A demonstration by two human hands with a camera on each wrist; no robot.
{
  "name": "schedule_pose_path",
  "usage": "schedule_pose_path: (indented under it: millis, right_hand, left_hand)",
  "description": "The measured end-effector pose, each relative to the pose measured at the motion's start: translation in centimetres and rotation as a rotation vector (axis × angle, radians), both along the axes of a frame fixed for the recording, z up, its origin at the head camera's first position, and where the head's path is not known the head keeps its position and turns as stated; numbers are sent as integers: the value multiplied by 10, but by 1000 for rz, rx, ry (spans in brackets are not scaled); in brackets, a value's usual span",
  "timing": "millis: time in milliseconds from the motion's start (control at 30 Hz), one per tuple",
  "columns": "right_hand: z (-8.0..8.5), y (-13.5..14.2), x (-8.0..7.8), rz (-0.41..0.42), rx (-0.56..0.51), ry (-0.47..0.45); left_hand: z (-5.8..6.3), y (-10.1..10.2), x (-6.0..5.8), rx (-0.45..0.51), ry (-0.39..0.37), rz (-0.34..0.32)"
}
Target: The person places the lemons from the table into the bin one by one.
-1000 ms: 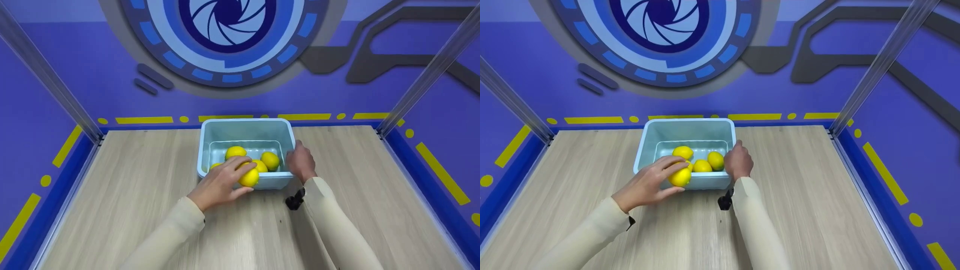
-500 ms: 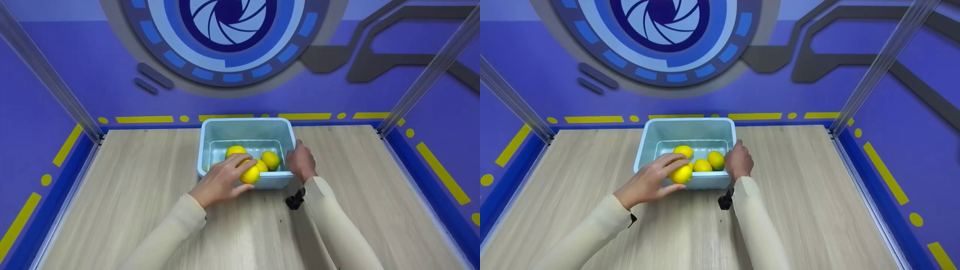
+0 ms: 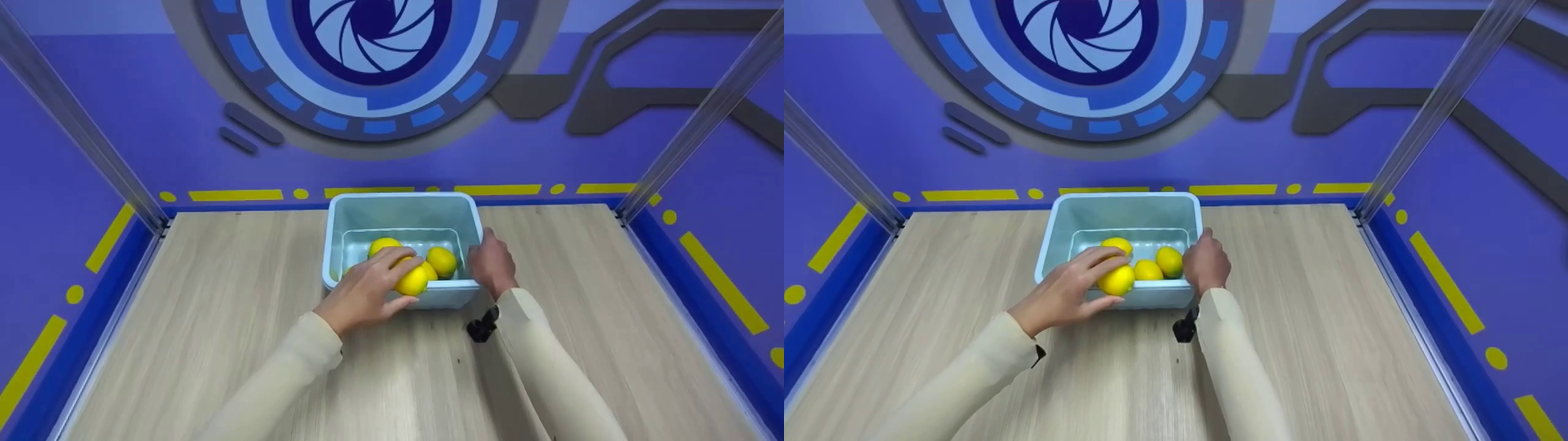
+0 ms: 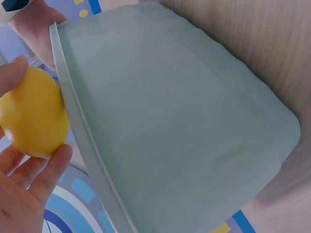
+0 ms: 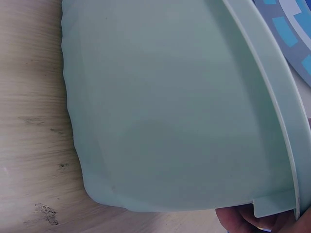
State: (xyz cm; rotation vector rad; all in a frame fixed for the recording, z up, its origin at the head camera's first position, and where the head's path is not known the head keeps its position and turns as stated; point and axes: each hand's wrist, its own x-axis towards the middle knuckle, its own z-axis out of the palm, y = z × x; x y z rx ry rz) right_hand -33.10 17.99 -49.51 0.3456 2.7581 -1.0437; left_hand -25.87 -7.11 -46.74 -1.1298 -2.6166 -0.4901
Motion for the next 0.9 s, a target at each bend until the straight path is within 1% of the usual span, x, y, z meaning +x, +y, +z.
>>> schedule_pose_path:
  millis: [267, 500, 667, 900]
  right_hand:
    - [2, -1, 0, -21, -30, -41]
    - [2, -2, -1, -28, -27, -56]
    - [1, -2, -1, -26, -24, -49]
    - [0, -1, -2, -16, -11, -34]
  left_hand:
    - [-1, 3, -3, 20, -19, 5]
    - [-1, 3, -4, 30, -36, 19]
    - [-1, 4, -5, 40, -27, 16]
    - [-3, 6, -9, 41, 15, 0]
